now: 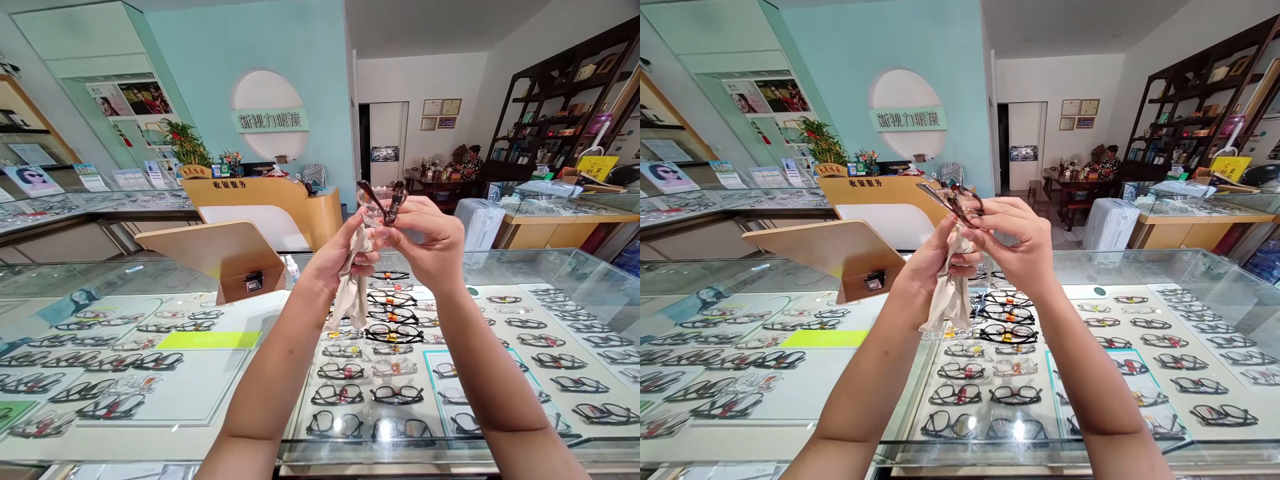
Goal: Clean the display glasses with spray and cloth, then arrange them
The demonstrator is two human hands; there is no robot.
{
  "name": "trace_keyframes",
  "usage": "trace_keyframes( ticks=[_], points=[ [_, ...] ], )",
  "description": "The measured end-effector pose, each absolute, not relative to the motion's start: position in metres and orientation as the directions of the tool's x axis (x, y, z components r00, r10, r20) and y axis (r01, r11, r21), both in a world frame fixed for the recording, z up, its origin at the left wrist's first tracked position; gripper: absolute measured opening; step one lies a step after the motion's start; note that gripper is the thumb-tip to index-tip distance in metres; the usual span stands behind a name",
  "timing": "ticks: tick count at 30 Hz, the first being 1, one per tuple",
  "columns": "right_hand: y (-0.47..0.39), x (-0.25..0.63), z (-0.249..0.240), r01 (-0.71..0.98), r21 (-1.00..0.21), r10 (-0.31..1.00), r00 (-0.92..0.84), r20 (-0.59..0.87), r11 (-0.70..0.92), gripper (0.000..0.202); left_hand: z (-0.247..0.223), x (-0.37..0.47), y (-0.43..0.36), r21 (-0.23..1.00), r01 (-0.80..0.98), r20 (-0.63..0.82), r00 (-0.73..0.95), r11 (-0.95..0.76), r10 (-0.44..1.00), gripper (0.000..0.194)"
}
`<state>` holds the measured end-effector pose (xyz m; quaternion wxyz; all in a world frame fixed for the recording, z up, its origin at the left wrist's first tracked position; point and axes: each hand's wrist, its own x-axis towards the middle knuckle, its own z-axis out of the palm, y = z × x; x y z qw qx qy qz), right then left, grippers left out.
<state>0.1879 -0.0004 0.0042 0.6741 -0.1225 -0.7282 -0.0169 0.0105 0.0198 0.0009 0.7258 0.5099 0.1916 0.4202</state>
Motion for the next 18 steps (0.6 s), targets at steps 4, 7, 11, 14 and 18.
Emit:
trace_keyframes(
  ticks=[4, 7, 11, 14, 18],
  points=[
    [-0.004, 0.189, 0.004, 0.255, -0.202, 0.207, 0.009, 0.978, 0.946, 0.015, 0.004, -0.009, 0.027, 0.949, -0.235, 0.283, 0.339, -0.21, 0.897, 0.067],
    [-0.003, 0.188, 0.003, 0.252, -0.266, 0.27, 0.015, 0.963, 0.931, 0.018, 0.016, -0.034, 0.031, 0.903, -0.254, 0.359, 0.006, -0.346, 0.933, 0.064],
    [0.012, 0.182, -0.008, 0.307, -0.35, 0.398, -0.111, 0.91, 0.885, 0.018, 0.04, -0.062, 0.02, 0.765, -0.463, 0.35, -0.282, -0.447, 0.893, 0.05],
    [0.035, 0.173, -0.026, 0.351, -0.369, 0.464, -0.239, 0.853, 0.86, 0.014, 0.054, -0.074, 0.002, 0.665, -0.568, 0.334, -0.353, -0.484, 0.874, 0.062],
    [0.067, 0.16, -0.057, 0.398, -0.417, 0.564, -0.397, 0.724, 0.817, 0.011, 0.063, -0.093, -0.017, 0.603, -0.621, 0.342, -0.365, -0.5, 0.866, 0.072]
  ],
)
